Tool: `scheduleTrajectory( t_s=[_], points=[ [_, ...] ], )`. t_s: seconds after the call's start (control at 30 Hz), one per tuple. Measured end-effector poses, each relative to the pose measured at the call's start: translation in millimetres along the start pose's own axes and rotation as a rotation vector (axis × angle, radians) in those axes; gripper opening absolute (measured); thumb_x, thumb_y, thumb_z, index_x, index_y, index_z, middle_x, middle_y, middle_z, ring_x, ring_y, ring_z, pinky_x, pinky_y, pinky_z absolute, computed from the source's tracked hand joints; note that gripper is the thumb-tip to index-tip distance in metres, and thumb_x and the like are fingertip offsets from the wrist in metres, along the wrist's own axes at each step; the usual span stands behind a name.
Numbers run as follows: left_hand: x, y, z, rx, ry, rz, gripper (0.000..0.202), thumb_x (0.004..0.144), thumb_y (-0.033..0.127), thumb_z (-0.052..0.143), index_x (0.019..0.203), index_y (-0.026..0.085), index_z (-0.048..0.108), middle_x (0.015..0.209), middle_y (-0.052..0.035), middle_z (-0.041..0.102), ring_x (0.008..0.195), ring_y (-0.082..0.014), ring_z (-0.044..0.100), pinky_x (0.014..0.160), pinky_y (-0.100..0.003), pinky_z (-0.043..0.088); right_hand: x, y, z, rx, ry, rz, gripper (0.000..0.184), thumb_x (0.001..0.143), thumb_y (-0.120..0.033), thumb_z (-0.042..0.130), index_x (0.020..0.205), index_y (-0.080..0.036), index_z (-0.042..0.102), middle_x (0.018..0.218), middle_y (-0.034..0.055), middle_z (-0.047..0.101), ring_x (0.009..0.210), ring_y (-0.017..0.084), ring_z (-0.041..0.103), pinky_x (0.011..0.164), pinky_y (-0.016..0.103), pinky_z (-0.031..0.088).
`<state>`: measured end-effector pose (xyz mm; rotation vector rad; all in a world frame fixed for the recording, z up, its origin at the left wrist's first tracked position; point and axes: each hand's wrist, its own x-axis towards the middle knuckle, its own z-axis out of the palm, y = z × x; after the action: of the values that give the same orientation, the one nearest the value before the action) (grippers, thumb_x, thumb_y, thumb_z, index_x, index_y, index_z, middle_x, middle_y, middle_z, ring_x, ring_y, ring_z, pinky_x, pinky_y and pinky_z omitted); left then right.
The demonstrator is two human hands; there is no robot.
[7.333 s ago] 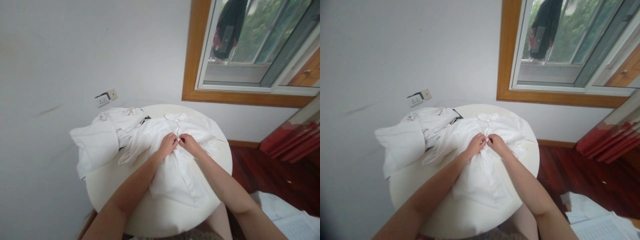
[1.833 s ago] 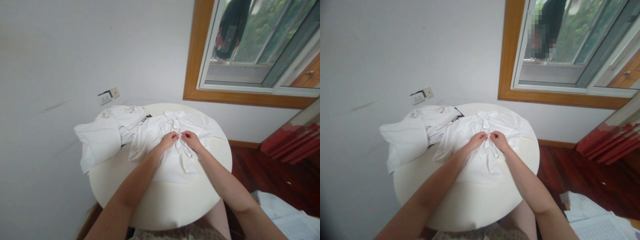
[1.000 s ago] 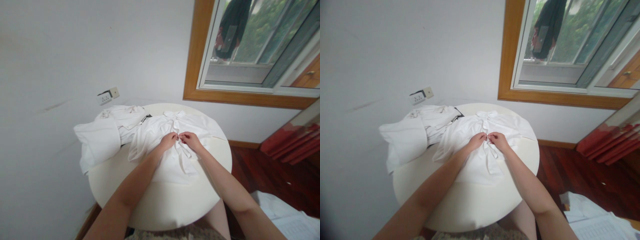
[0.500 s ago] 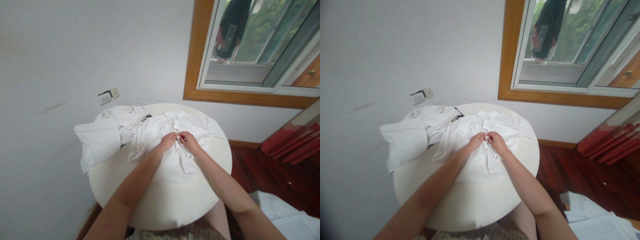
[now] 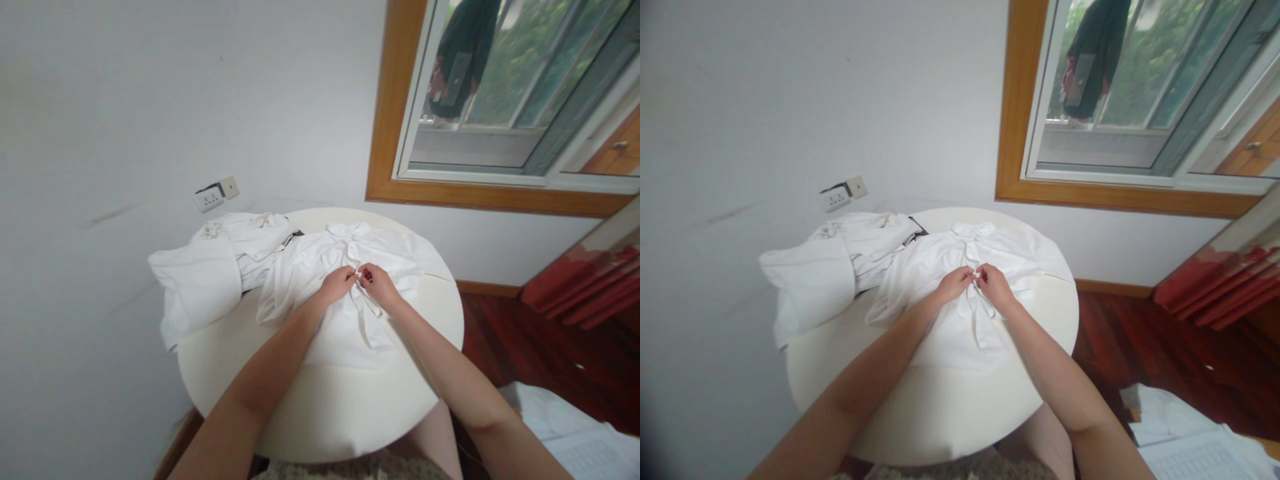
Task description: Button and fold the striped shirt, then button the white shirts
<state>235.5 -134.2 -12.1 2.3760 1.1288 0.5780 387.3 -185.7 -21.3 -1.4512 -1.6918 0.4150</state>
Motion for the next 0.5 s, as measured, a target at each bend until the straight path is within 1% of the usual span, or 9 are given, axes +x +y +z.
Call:
scheduleTrajectory(
  t_s=[0.1, 0.2, 0.27, 0.33, 0.4, 0.47, 0.5],
  points=[
    [-1, -1, 2.2, 0.031, 0.013, 0.007, 0.018, 0.086, 0.024, 0.042, 0.087, 0.019, 0.06, 0.082, -0.0005, 0.063, 0.077, -0.0139, 0.056, 0.067, -0.023, 0.039, 0, 1, 2, 0.004, -0.006, 0.016, 0.019, 0.072, -0.014, 0.052, 0.089, -0.018, 0.058, 0.07, -0.0011, 0.058, 0.063, 0.012, 0.052, 0.063, 0.024, 0.042],
    [-2, -3, 5.1, 0.061, 0.059, 0.042, 0.017, 0.086, 0.024, 0.042, 0.087, 0.019, 0.059, 0.082, -0.0012, 0.062, 0.078, -0.0146, 0.056, 0.069, -0.024, 0.04, 1, 4, 2, 0.039, -0.016, 0.031, 0.019, 0.072, -0.016, 0.052, 0.09, -0.018, 0.059, 0.07, -0.0011, 0.058, 0.062, 0.012, 0.053, 0.062, 0.024, 0.043],
    [-3, -4, 6.5, 0.074, 0.1, 0.07, 0.016, 0.085, 0.023, 0.042, 0.086, 0.019, 0.058, 0.083, -0.0018, 0.061, 0.079, -0.0152, 0.056, 0.071, -0.025, 0.04, 2, 7, -1, 0.11, -0.036, 0.059, 0.02, 0.073, -0.019, 0.053, 0.092, -0.018, 0.059, 0.07, -0.0013, 0.059, 0.062, 0.012, 0.054, 0.062, 0.024, 0.043],
    [-3, -5, 7.1, 0.074, 0.139, 0.095, 0.016, 0.086, 0.023, 0.042, 0.086, 0.019, 0.057, 0.082, -0.0021, 0.059, 0.08, -0.0154, 0.055, 0.072, -0.025, 0.041, 3, 9, -4, 0.213, -0.071, 0.115, 0.019, 0.076, -0.026, 0.053, 0.091, -0.018, 0.059, 0.07, -0.0007, 0.061, 0.062, 0.012, 0.055, 0.061, 0.024, 0.044],
    [-4, -4, 6.9, 0.054, 0.165, 0.13, 0.016, 0.086, 0.023, 0.041, 0.087, 0.019, 0.056, 0.083, -0.002, 0.058, 0.08, -0.0153, 0.055, 0.074, -0.026, 0.041, 4, 8, -7, 0.273, -0.089, 0.174, 0.02, 0.08, -0.035, 0.05, 0.086, -0.018, 0.058, 0.069, 0.0003, 0.062, 0.061, 0.013, 0.056, 0.06, 0.024, 0.043],
    [-4, -3, 6.4, 0.007, 0.18, 0.175, 0.017, 0.087, 0.023, 0.04, 0.089, 0.02, 0.057, 0.085, -0.0019, 0.058, 0.082, -0.0149, 0.055, 0.076, -0.026, 0.042, 3, 5, -10, 0.225, -0.081, 0.177, 0.024, 0.083, -0.04, 0.047, 0.078, -0.018, 0.056, 0.066, 0.0003, 0.061, 0.06, 0.013, 0.055, 0.06, 0.025, 0.042],
    [-4, -3, 6.2, -0.026, 0.18, 0.193, 0.017, 0.087, 0.023, 0.041, 0.09, 0.02, 0.057, 0.086, -0.0018, 0.058, 0.083, -0.0146, 0.055, 0.077, -0.025, 0.042, 2, 2, -10, 0.169, -0.071, 0.151, 0.025, 0.084, -0.04, 0.046, 0.075, -0.019, 0.054, 0.065, -0.0001, 0.06, 0.06, 0.013, 0.053, 0.06, 0.025, 0.04]
  ],
)
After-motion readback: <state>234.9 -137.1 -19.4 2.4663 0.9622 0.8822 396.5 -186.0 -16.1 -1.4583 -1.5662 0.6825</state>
